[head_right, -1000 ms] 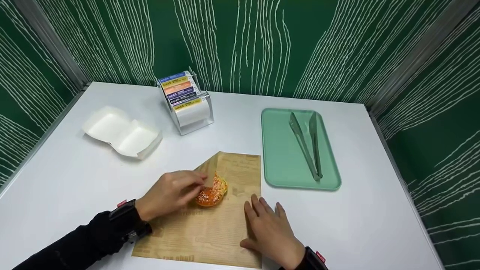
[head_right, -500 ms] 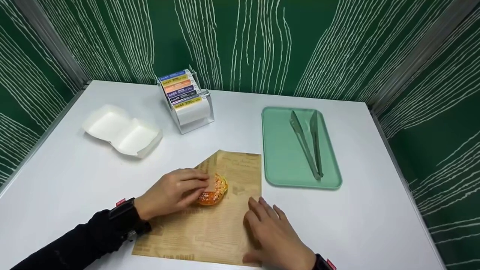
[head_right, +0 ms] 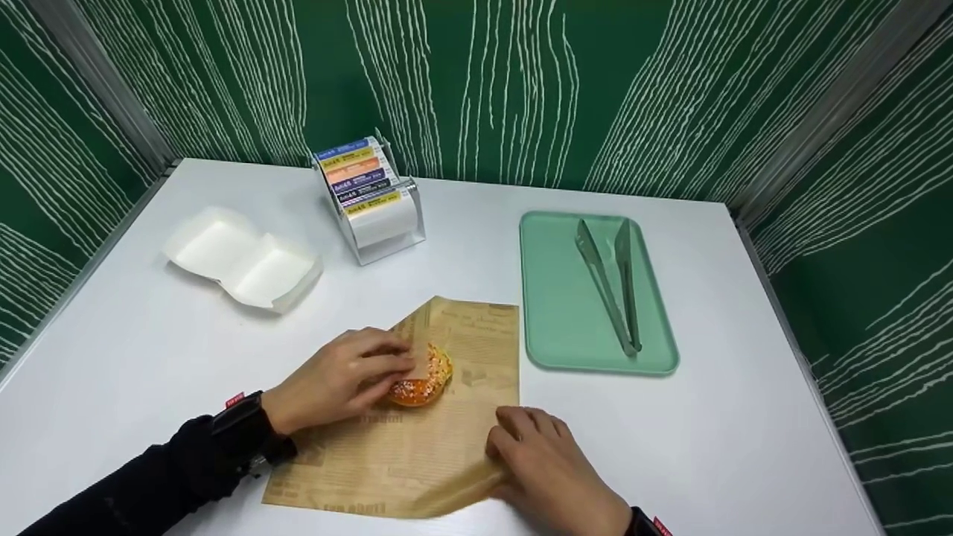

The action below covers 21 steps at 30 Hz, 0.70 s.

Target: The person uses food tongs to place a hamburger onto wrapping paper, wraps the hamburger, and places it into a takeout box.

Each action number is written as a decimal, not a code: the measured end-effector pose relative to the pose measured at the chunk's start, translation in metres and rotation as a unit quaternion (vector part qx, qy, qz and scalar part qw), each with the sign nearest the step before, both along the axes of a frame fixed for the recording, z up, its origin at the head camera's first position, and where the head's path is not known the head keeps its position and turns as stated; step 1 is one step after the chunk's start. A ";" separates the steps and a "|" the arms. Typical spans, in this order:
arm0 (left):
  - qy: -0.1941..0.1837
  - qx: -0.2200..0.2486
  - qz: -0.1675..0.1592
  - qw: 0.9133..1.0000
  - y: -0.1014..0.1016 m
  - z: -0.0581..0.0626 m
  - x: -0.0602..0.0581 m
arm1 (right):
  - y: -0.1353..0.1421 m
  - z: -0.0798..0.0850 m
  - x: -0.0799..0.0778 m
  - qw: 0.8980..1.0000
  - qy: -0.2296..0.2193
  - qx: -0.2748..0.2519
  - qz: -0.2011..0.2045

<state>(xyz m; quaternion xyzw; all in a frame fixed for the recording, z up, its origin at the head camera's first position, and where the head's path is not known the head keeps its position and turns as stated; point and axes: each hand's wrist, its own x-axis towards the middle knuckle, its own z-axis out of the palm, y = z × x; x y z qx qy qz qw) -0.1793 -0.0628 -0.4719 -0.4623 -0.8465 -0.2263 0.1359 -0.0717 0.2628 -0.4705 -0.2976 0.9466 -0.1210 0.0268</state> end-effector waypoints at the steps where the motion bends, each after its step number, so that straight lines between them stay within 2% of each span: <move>1: -0.001 -0.001 -0.001 1.000 0.000 0.000 0.000 | 0.000 -0.001 -0.001 1.000 0.019 -0.003 0.004; 4: -0.006 -0.005 0.002 1.000 -0.001 0.003 -0.001 | 0.001 -0.003 -0.006 0.998 0.056 -0.008 0.005; 9: 0.000 -0.005 -0.004 1.000 -0.001 0.006 -0.002 | 0.001 -0.003 -0.015 0.998 0.063 -0.023 -0.001; 15: 0.001 -0.010 -0.001 1.000 -0.004 0.007 -0.001 | -0.004 0.003 -0.030 0.988 0.115 -0.100 0.015; 18: -0.010 -0.017 0.001 1.000 -0.006 0.008 -0.001 | -0.009 0.009 -0.040 0.983 0.108 -0.150 0.017; 21: -0.018 -0.020 -0.008 1.000 -0.008 0.008 -0.001 | -0.014 0.014 -0.048 0.978 0.084 -0.191 -0.003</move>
